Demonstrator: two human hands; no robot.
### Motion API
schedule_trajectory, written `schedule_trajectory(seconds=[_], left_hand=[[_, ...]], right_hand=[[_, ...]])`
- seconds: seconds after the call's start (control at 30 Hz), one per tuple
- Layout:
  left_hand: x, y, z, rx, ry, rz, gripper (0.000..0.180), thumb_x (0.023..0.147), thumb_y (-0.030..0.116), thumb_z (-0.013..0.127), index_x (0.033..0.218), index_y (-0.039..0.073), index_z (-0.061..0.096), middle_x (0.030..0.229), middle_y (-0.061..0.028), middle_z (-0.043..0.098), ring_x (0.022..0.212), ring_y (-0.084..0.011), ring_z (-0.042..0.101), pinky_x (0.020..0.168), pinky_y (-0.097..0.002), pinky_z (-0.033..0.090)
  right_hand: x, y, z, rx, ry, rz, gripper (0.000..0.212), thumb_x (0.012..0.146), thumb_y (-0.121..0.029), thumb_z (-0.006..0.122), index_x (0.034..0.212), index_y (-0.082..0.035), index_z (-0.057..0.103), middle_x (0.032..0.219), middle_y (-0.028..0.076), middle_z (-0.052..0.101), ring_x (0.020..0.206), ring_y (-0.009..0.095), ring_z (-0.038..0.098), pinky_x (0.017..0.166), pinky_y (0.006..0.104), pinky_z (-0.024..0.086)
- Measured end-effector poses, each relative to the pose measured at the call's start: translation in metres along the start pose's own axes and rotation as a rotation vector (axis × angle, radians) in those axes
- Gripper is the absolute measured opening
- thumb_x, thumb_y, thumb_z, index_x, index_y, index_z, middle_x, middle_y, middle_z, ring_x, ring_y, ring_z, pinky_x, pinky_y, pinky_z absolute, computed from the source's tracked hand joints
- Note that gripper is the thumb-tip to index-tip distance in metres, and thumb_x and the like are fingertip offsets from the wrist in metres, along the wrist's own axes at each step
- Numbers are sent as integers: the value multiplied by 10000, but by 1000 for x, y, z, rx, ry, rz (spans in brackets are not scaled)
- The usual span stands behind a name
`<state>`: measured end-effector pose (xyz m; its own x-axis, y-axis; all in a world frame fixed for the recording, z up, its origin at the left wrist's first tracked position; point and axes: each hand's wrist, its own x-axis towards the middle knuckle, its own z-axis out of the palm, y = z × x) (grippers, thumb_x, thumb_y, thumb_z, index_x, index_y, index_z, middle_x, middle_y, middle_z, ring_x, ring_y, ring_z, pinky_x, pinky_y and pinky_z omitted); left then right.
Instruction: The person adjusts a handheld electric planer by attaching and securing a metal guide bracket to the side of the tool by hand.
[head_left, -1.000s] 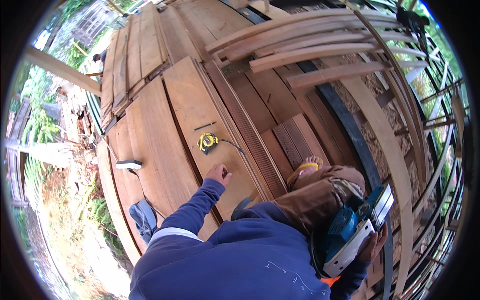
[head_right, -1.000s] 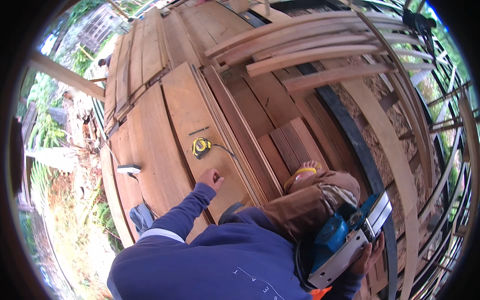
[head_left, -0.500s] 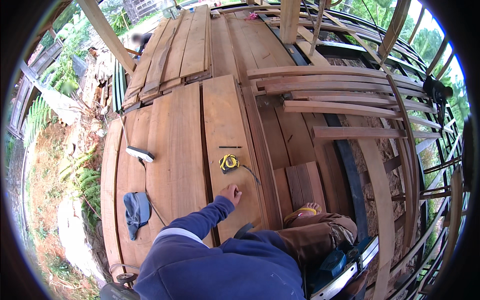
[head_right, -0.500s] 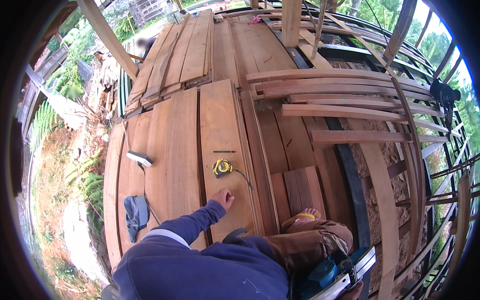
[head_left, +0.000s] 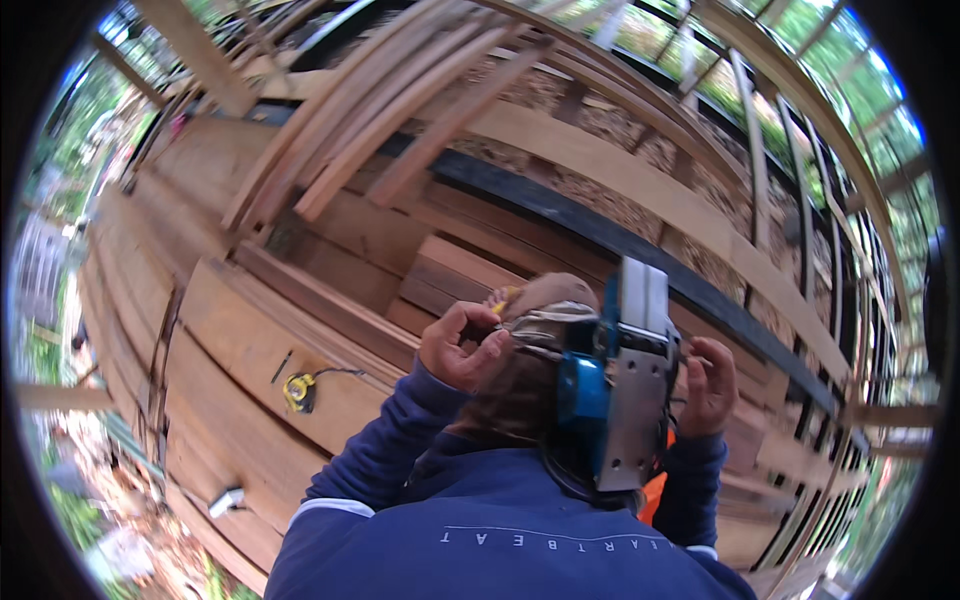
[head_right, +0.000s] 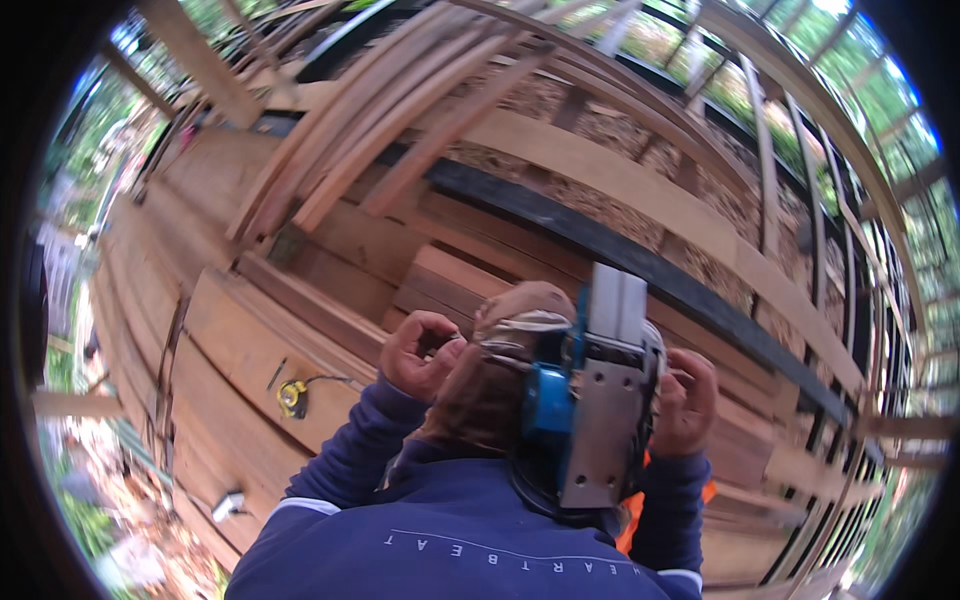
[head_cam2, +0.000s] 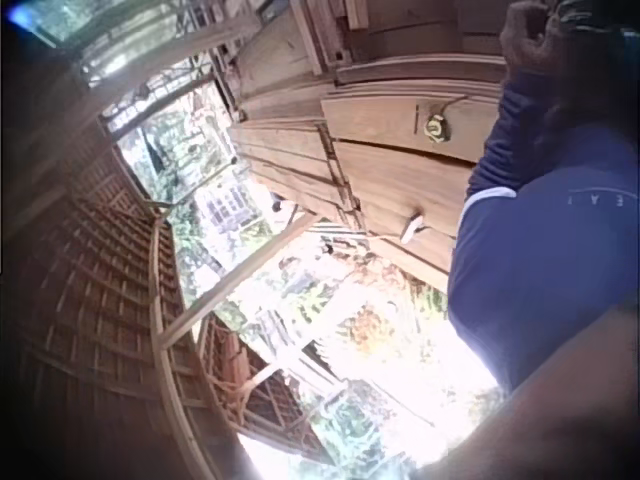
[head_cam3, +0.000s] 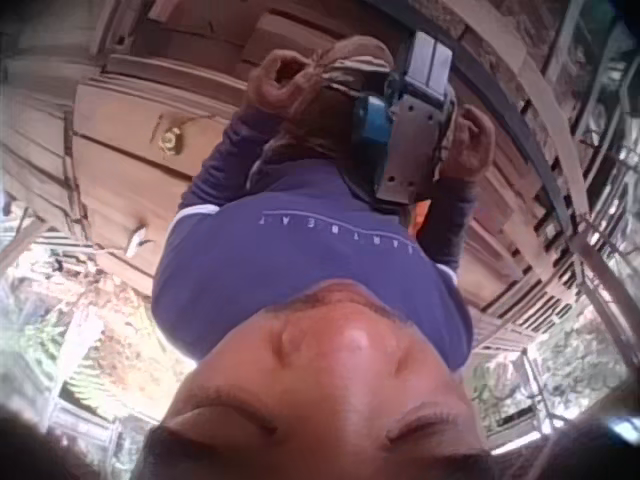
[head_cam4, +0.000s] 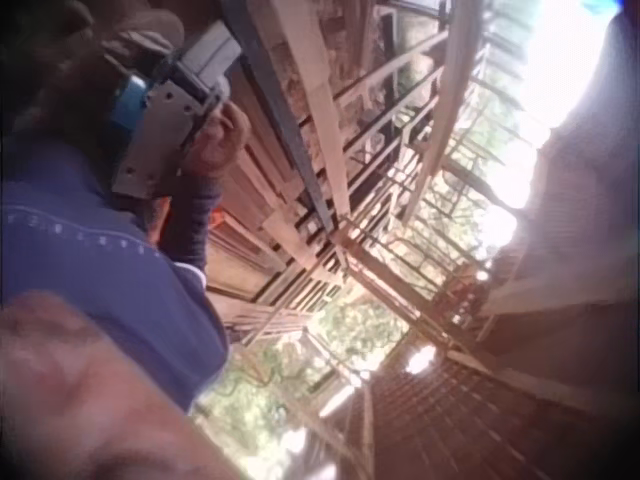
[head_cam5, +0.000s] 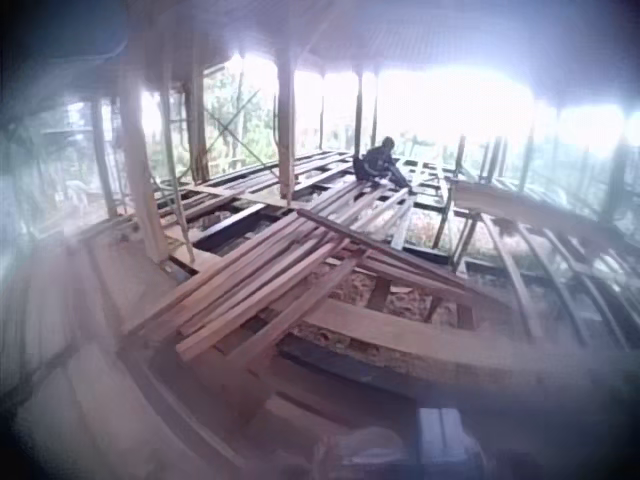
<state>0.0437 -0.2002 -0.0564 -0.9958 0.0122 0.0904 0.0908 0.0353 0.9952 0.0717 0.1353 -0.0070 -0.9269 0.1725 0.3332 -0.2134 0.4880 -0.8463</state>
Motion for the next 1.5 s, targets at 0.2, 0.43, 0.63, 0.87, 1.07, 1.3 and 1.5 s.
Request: schedule_trajectory(seconds=[0.2,0.43,0.63,0.87,1.07,1.3,1.5], left_hand=[[18,73,88,-31,-659,-10,277,857,51,796,1002,17,562,889,-44,696,835,-99,670,766,-255,544],[18,83,100,-48,-858,-131,312,848,72,808,973,21,527,827,-64,695,779,-96,669,716,-257,541],[42,60,92,149,-351,-13,343,919,149,699,1182,-6,541,1144,-142,642,1074,-150,597,906,-300,478],[52,19,109,375,-427,48,800,879,427,689,1486,6,384,1343,-261,570,1325,-382,501,1193,-526,219],[52,16,111,364,-395,45,678,889,289,663,1441,-29,433,1352,-233,528,1203,-330,572,1060,-425,415],[51,16,110,304,-407,-28,707,910,382,657,1464,21,405,1347,-246,567,1283,-406,525,1209,-555,172],[50,3,108,254,-391,1,674,927,343,656,1460,16,406,1281,-216,622,1262,-372,547,1218,-535,135]], right_hand=[[-24,-51,0,-42,-190,-245,323,887,-72,717,1194,6,648,993,150,658,802,230,666,714,316,543],[-41,-54,-13,213,-342,-110,303,832,52,725,1123,-30,713,950,115,660,806,242,676,681,312,548],[-29,-36,-11,184,-164,-52,251,829,37,734,1068,-38,719,947,111,676,820,237,683,718,313,546],[-16,-21,-4,118,-52,74,220,844,31,720,1059,-13,712,947,108,688,825,216,690,744,298,543],[-15,-20,-2,65,-41,68,219,835,34,720,1049,-11,715,944,114,688,821,226,692,748,304,546],[-13,-18,1,70,-37,68,203,834,27,723,1034,-11,716,941,112,689,816,225,691,745,303,546],[-17,-12,5,233,-9,198,177,870,30,682,1046,6,687,947,90,690,833,160,680,758,282,542]])
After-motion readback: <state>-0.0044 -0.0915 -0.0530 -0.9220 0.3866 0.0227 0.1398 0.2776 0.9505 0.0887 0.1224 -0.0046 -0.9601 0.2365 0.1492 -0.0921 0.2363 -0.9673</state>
